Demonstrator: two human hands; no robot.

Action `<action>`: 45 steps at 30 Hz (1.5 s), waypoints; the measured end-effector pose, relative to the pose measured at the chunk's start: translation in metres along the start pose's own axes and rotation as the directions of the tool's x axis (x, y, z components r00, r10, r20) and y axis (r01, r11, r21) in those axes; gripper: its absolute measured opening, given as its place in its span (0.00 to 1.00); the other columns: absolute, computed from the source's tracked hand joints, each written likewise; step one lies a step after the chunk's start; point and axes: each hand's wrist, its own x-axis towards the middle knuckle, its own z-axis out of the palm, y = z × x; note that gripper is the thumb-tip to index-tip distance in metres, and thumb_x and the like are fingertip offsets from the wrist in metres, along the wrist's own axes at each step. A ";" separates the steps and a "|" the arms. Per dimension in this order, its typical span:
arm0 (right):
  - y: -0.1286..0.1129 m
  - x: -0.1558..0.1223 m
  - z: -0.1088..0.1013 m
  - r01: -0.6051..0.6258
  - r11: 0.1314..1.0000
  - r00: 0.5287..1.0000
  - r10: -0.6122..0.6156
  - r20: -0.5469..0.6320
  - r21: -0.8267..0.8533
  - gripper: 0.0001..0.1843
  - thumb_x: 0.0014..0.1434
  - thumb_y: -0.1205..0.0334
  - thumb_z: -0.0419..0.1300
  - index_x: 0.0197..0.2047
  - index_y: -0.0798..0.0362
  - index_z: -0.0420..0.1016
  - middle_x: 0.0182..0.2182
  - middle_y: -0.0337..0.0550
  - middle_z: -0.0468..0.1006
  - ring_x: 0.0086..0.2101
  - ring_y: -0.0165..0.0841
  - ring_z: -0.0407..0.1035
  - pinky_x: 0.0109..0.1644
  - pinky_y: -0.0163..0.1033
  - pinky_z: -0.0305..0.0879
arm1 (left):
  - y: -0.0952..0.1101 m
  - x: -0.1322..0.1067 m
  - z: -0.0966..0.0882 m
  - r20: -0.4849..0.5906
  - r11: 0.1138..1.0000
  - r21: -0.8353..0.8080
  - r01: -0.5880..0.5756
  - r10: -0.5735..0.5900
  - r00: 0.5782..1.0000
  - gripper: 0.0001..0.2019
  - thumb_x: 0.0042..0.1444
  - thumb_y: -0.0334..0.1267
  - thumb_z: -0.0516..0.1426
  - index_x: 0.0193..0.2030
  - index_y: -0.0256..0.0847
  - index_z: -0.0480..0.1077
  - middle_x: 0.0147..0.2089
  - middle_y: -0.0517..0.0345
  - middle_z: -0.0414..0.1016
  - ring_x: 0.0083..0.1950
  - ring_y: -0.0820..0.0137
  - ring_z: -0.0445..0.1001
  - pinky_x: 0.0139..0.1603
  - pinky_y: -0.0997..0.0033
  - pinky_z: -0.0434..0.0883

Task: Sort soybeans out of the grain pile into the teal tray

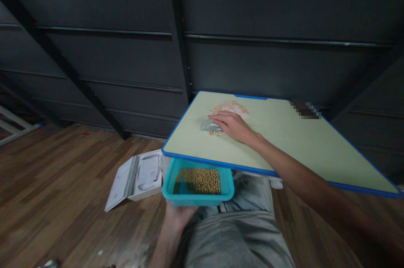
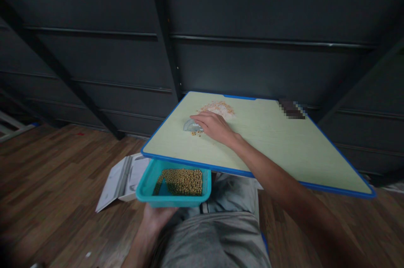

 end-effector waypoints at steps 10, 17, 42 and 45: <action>-0.004 -0.001 0.001 0.013 0.998 1.000 -0.013 0.003 0.054 0.16 0.75 0.63 0.57 0.59 0.45 0.81 0.54 0.44 0.84 0.56 0.39 0.76 0.63 0.50 0.69 | 0.001 -0.001 -0.002 -0.042 0.999 0.044 -0.009 0.011 0.999 0.29 0.72 0.50 0.43 0.70 0.38 0.69 0.68 0.37 0.74 0.65 0.47 0.77 0.71 0.36 0.67; -0.010 -0.001 0.001 0.020 0.997 0.999 -0.022 0.028 0.073 0.16 0.75 0.64 0.56 0.60 0.46 0.81 0.53 0.45 0.85 0.53 0.39 0.77 0.61 0.49 0.71 | 0.000 -0.001 0.002 -0.099 0.999 0.048 -0.026 0.031 0.995 0.29 0.72 0.49 0.44 0.72 0.39 0.66 0.65 0.38 0.79 0.63 0.47 0.79 0.69 0.36 0.69; -0.047 -0.010 -0.001 -0.062 0.920 0.963 -0.046 0.264 0.388 0.16 0.68 0.57 0.63 0.53 0.53 0.87 0.29 0.41 0.86 0.25 0.29 0.72 0.33 0.36 0.68 | -0.024 0.003 0.032 -0.205 0.989 0.146 -0.017 0.047 0.978 0.26 0.71 0.45 0.46 0.67 0.40 0.72 0.61 0.45 0.82 0.68 0.49 0.74 0.72 0.37 0.66; -0.050 -0.010 -0.001 -0.059 0.904 0.969 -0.050 0.242 0.423 0.15 0.67 0.58 0.63 0.52 0.54 0.87 0.28 0.41 0.85 0.25 0.28 0.71 0.32 0.35 0.67 | -0.031 0.005 0.039 -0.216 0.987 0.160 0.004 0.031 0.976 0.25 0.70 0.48 0.47 0.63 0.41 0.77 0.61 0.46 0.83 0.73 0.47 0.69 0.74 0.38 0.64</action>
